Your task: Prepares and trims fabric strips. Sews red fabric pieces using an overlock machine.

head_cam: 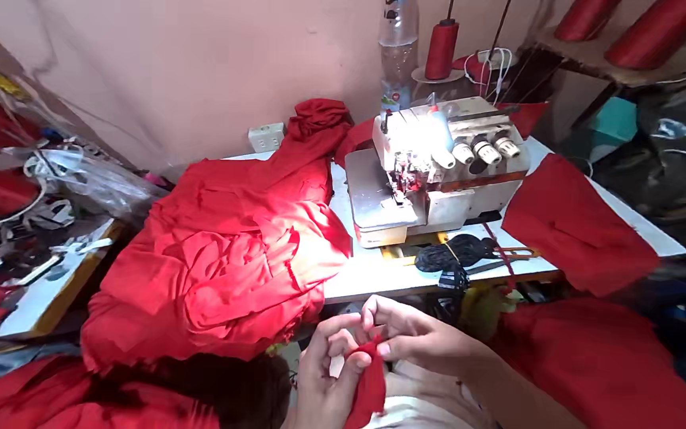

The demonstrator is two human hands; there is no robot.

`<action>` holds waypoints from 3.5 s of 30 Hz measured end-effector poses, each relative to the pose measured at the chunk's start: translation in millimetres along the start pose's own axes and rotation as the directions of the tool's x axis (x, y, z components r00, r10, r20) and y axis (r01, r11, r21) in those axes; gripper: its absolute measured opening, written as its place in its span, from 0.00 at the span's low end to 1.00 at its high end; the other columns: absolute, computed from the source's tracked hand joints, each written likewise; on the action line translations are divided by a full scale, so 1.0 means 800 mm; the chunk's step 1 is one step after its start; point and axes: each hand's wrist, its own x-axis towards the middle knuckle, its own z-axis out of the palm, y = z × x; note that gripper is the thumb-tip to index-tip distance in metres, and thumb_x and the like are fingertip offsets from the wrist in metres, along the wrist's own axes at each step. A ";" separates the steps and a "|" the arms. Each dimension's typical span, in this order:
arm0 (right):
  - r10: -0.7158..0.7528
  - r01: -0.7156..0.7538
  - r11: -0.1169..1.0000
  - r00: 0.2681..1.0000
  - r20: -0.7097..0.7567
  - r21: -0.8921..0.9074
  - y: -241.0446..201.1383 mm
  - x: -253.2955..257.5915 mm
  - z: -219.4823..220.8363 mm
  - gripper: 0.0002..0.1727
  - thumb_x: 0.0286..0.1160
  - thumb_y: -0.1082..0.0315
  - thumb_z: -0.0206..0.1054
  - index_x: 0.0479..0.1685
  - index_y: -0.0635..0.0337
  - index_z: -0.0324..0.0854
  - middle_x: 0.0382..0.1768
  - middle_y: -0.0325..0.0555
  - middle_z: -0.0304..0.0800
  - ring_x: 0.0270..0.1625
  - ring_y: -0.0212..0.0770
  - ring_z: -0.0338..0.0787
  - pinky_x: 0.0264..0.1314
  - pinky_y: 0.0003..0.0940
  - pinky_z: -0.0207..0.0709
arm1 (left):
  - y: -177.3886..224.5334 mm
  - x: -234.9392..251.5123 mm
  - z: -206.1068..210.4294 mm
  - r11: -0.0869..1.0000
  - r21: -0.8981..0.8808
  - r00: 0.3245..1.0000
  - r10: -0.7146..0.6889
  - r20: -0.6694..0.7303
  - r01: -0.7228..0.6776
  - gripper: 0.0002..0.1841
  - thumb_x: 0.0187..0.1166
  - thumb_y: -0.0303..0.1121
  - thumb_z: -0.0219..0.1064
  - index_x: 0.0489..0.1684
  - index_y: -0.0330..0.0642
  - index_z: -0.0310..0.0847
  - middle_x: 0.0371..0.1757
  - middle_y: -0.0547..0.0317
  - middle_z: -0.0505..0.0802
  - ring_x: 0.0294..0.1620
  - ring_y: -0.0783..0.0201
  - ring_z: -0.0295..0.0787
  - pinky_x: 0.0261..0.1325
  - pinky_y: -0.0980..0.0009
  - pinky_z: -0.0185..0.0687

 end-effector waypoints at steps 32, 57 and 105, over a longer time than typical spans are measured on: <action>-0.236 0.045 0.274 0.971 -0.022 -0.961 -0.067 -0.032 -0.007 0.16 0.67 0.57 0.74 0.50 0.54 0.81 0.51 0.46 0.86 0.49 0.32 0.87 0.41 0.23 0.81 | 0.033 0.048 -0.064 0.890 0.412 0.937 0.048 0.346 -0.198 0.07 0.64 0.32 0.70 0.30 0.36 0.86 0.43 0.45 0.93 0.50 0.63 0.91 0.52 0.74 0.83; -0.461 0.190 0.537 0.882 -0.097 -0.822 -0.064 -0.006 -0.003 0.09 0.75 0.64 0.74 0.33 0.62 0.91 0.41 0.43 0.91 0.48 0.20 0.86 0.49 0.09 0.77 | 0.006 0.038 -0.043 0.932 0.261 0.967 0.250 0.048 -0.253 0.10 0.80 0.39 0.70 0.30 0.46 0.80 0.38 0.71 0.88 0.45 0.85 0.84 0.48 0.91 0.78; 0.324 -0.110 0.213 0.945 -0.036 -0.971 0.015 0.300 -0.085 0.19 0.79 0.62 0.70 0.47 0.76 0.85 0.50 0.67 0.87 0.58 0.60 0.85 0.66 0.54 0.73 | -0.046 0.104 -0.229 0.285 0.848 0.730 -0.664 -0.162 0.447 0.18 0.86 0.41 0.64 0.53 0.31 0.87 0.61 0.36 0.88 0.64 0.39 0.86 0.65 0.43 0.78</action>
